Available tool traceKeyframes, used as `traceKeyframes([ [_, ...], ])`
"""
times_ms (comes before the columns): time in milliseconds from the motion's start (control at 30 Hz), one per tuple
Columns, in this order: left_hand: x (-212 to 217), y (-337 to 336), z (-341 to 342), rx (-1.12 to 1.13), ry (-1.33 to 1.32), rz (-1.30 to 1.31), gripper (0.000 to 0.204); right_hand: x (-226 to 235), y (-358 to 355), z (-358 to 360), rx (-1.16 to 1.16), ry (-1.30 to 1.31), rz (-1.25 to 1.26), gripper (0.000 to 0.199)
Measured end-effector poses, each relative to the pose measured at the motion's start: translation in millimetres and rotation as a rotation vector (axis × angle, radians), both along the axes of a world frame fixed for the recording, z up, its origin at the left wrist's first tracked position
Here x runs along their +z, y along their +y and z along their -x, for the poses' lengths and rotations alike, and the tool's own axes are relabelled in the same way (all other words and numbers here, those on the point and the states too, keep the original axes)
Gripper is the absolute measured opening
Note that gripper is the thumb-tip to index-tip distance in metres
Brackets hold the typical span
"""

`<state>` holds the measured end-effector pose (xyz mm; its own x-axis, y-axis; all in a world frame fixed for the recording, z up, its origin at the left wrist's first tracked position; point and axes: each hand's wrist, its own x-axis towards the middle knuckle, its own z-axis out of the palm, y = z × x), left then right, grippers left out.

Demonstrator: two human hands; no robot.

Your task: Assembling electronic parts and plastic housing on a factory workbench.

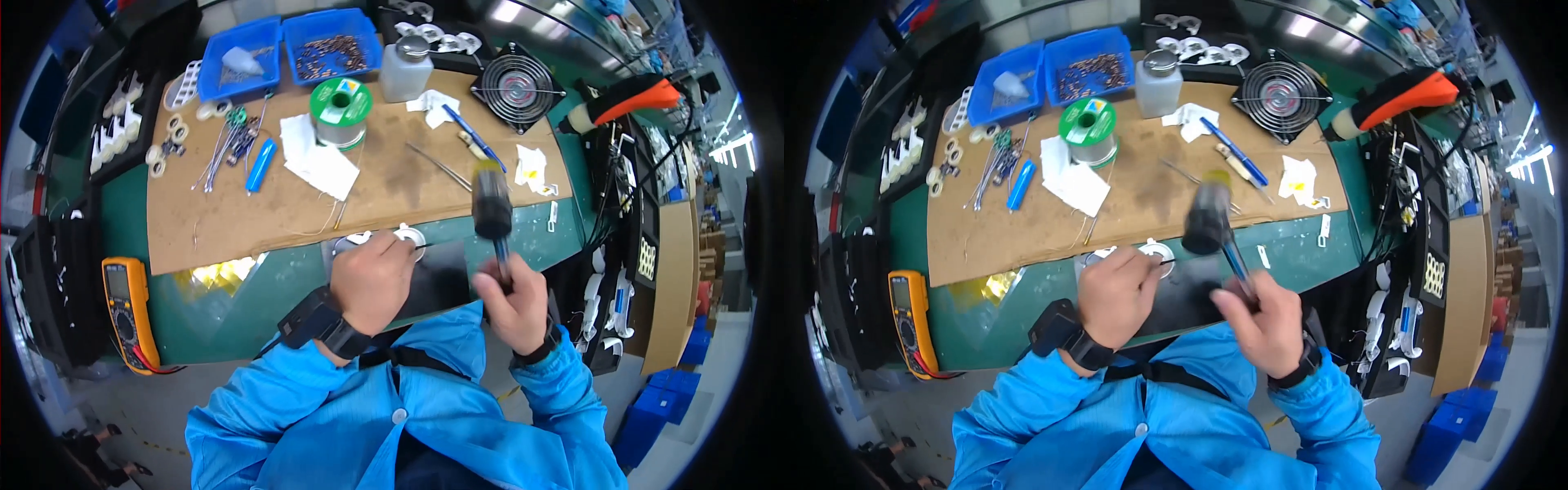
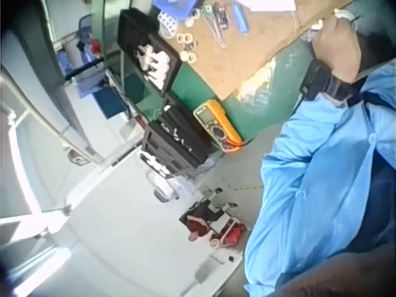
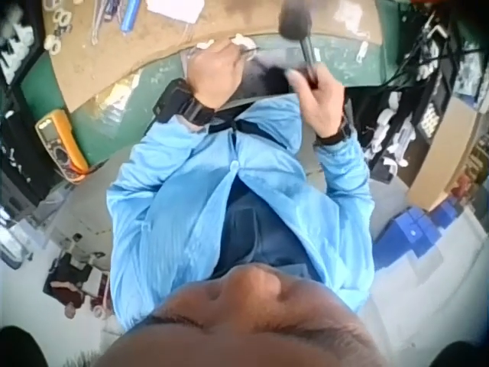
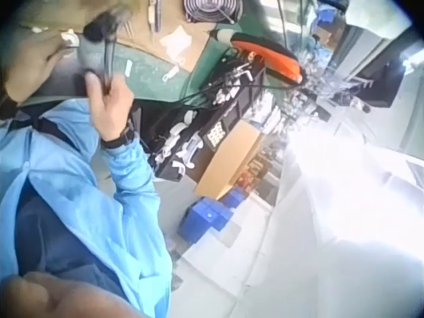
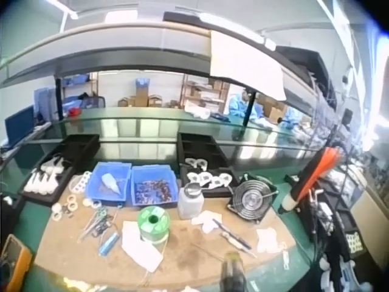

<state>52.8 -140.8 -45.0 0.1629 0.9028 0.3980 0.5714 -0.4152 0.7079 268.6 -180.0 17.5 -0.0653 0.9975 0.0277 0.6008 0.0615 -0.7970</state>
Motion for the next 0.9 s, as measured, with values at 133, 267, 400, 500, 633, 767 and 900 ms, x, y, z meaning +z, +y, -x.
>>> traceKeyframes([
  [133,3,-1,2,0.024,0.009,0.049,0.006,-5,37,42,-0.025,0.057,0.095,0.021],
  [267,-1,-2,-4,0.021,-0.009,0.059,0.006,-19,37,49,-0.016,0.008,0.040,0.016],
  [400,2,-1,-3,0.033,-0.068,0.083,0.012,-7,36,56,-0.005,0.018,-0.029,0.011],
  [500,1,0,-1,0.055,-0.063,0.130,0.015,3,38,58,0.076,-0.098,-0.085,0.010],
  [633,2,1,-2,0.053,-0.025,0.117,0.016,-1,40,61,0.085,-0.138,-0.103,0.012],
  [767,5,2,-4,0.061,-0.036,0.120,0.015,-2,40,60,0.113,-0.206,-0.117,0.013],
  [900,10,3,-5,0.070,-0.035,0.148,0.014,0,41,61,0.164,-0.262,-0.150,0.012],
])
